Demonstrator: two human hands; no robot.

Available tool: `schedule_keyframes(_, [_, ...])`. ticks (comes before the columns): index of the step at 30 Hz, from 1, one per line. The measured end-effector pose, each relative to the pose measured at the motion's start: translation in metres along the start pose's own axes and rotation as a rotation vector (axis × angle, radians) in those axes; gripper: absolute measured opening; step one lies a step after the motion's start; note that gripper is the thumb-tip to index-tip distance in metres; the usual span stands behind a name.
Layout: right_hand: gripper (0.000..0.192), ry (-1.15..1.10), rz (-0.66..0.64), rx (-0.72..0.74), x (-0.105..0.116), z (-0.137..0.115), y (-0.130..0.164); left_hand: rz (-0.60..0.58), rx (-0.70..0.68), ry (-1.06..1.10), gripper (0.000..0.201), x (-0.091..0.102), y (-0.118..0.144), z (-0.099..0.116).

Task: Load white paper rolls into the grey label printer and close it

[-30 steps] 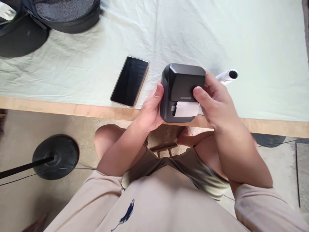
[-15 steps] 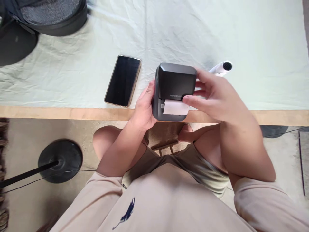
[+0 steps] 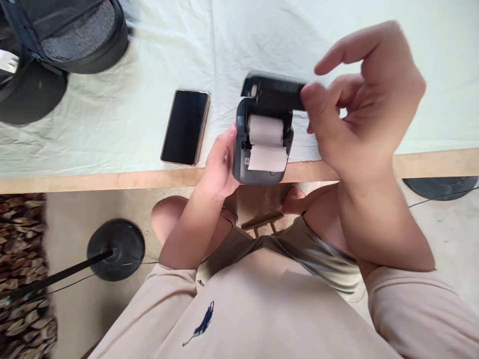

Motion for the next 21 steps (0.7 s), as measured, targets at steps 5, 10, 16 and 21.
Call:
schedule_keyframes(5, [0.038, -0.148, 0.150, 0.147, 0.004, -0.004, 0.001, 0.072, -0.011, -0.020, 0.044, 0.010, -0.001, 0.000])
schedule_keyframes(10, [0.003, 0.272, -0.201, 0.140, -0.034, -0.004, -0.005, 0.045, 0.023, -0.024, 0.028, 0.007, -0.004, -0.001])
schedule_keyframes(16, [0.030, 0.456, -0.360, -0.041, -0.052, 0.023, -0.001, -0.141, -0.059, -0.035, 0.028, -0.002, -0.004, 0.001])
schedule_keyframes(21, [0.037, 0.262, -0.335, -0.016, -0.038, 0.010, -0.002, -0.063, -0.038, -0.049, 0.015, 0.002, -0.004, 0.002])
Point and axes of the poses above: each hand's wrist, its own y-axis away from the middle knuckle, its own x-axis out of the back of the hand, z = x × y, the point moved 10 cm from there along -y, towards the middle knuckle, and after that the axes turned 13 degrees about -z, right-handed, at the moved point
